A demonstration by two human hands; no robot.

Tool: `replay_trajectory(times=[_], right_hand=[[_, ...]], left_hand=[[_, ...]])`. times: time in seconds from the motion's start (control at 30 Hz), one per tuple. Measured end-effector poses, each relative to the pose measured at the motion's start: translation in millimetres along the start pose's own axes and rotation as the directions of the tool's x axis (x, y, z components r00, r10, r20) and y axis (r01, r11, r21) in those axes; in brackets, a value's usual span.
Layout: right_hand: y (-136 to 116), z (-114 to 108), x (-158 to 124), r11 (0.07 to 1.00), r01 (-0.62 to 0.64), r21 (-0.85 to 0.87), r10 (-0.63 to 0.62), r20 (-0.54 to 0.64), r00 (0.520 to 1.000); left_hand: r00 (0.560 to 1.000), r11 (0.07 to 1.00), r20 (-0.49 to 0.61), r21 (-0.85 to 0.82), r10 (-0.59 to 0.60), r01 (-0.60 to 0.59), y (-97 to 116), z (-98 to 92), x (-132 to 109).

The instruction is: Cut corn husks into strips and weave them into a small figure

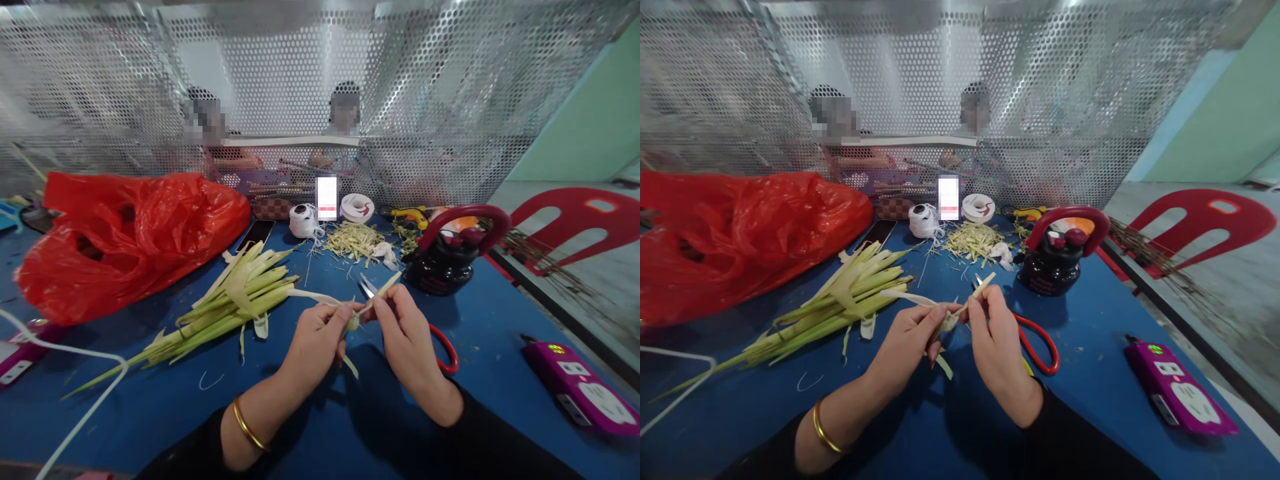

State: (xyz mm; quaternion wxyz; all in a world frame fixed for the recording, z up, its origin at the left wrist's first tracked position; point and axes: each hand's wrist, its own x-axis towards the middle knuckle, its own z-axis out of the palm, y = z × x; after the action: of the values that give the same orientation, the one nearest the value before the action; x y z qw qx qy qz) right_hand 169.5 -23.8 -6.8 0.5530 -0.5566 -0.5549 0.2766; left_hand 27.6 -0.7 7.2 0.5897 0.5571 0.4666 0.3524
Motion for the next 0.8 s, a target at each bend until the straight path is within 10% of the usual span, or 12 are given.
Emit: replay_trajectory(times=[0.43, 0.8], right_hand=[[6.1, 7.0, -7.5, 0.98, -0.009, -0.197, 0.002, -0.039, 0.999], [3.1, 8.8, -3.3, 0.959, -0.007, -0.284, 0.015, 0.025, 1.0]], left_hand=[[0.995, 0.917, 0.021, -0.388, -0.094, 0.095, -11.7, 15.9, -1.8], [1.0, 0.976, 0.003, -0.217, -0.029, 0.029, -13.4, 19.1, -4.5]])
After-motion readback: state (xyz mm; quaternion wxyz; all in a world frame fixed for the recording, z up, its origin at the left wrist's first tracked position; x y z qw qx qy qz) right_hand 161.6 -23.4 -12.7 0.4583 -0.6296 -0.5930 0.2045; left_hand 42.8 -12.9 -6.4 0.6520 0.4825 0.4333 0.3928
